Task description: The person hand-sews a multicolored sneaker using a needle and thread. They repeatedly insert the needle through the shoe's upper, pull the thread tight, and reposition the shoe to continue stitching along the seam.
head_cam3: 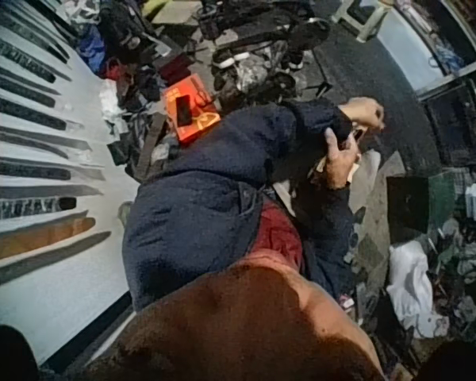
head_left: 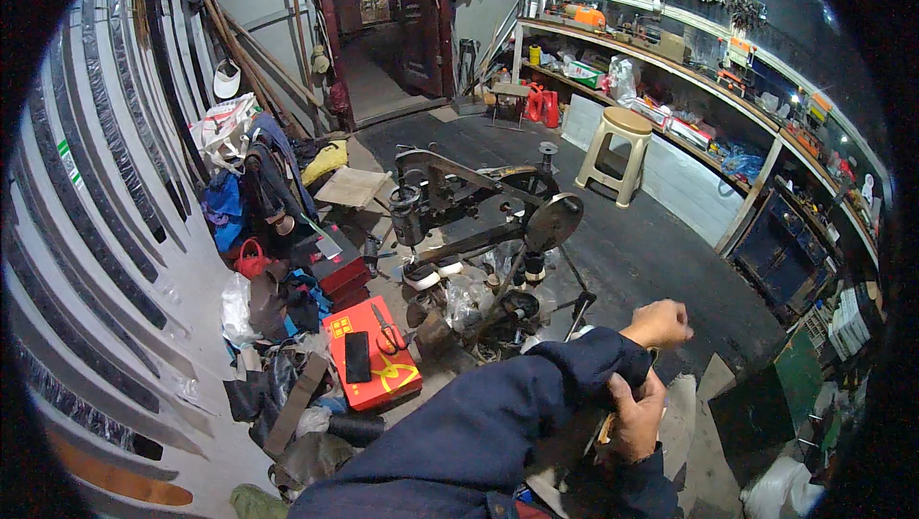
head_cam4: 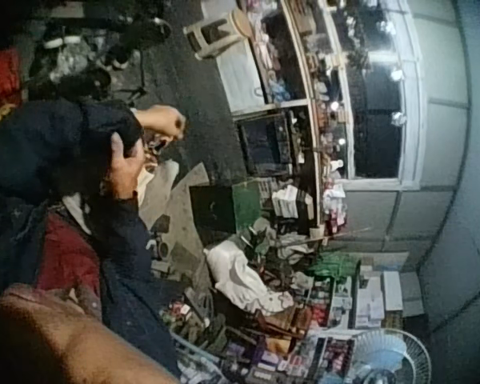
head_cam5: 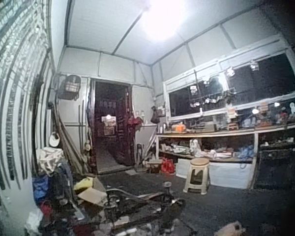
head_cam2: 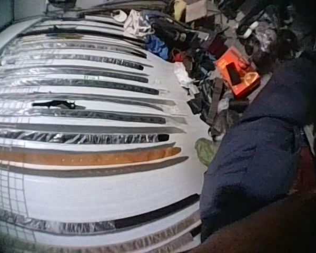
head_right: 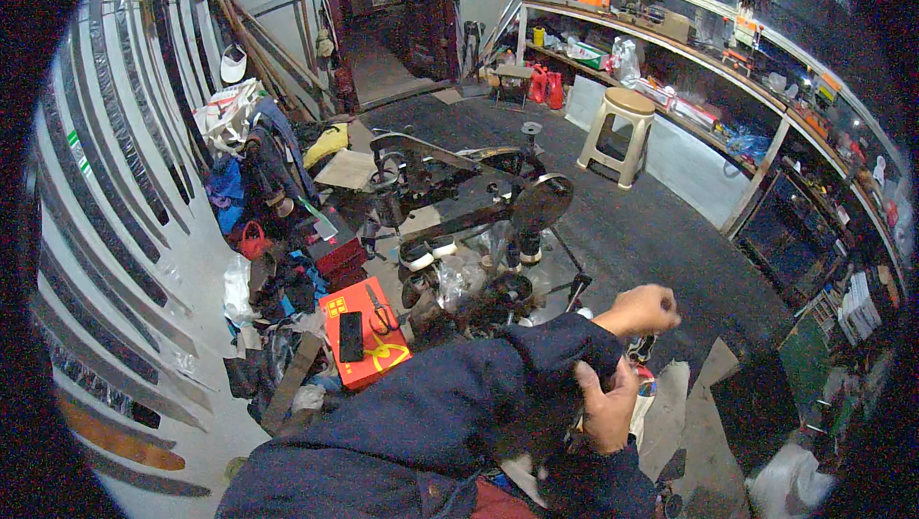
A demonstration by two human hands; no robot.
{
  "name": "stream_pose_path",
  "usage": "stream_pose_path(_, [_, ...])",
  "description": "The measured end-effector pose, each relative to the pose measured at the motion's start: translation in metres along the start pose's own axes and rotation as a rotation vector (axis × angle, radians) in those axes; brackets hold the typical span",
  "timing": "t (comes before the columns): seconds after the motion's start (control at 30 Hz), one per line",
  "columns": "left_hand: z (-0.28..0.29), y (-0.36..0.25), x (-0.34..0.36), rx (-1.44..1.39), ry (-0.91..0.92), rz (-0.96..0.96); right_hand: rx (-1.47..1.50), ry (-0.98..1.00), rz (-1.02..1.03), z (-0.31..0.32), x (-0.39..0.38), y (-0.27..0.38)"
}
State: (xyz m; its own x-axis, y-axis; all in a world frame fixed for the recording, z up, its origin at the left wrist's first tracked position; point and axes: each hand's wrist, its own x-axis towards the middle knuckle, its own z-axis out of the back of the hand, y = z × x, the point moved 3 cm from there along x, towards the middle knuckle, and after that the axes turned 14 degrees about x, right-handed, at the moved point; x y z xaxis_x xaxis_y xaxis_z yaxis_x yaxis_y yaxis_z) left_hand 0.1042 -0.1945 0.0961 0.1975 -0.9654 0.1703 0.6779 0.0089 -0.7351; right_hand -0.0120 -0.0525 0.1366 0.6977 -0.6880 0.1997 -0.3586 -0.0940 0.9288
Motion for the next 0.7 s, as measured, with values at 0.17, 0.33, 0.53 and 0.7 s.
stream_pose_path(0.17, [0.014, -0.002, 0.029, -1.203, -0.117, 0.122, -0.642, 0.011, 0.373, 0.003, -0.006, 0.011])
stream_pose_path(0.33, [0.014, -0.013, 0.024, -1.171, -0.001, 0.164, -0.428, -0.078, 0.399, 0.008, -0.008, 0.011])
stream_pose_path(0.53, [0.018, -0.02, 0.02, -1.141, -0.101, 0.062, 0.005, 0.069, -0.109, 0.02, -0.021, 0.002])
stream_pose_path(0.7, [0.041, -0.045, -0.005, -1.173, -0.022, 0.102, 0.112, 0.07, -0.229, 0.027, -0.027, -0.014])
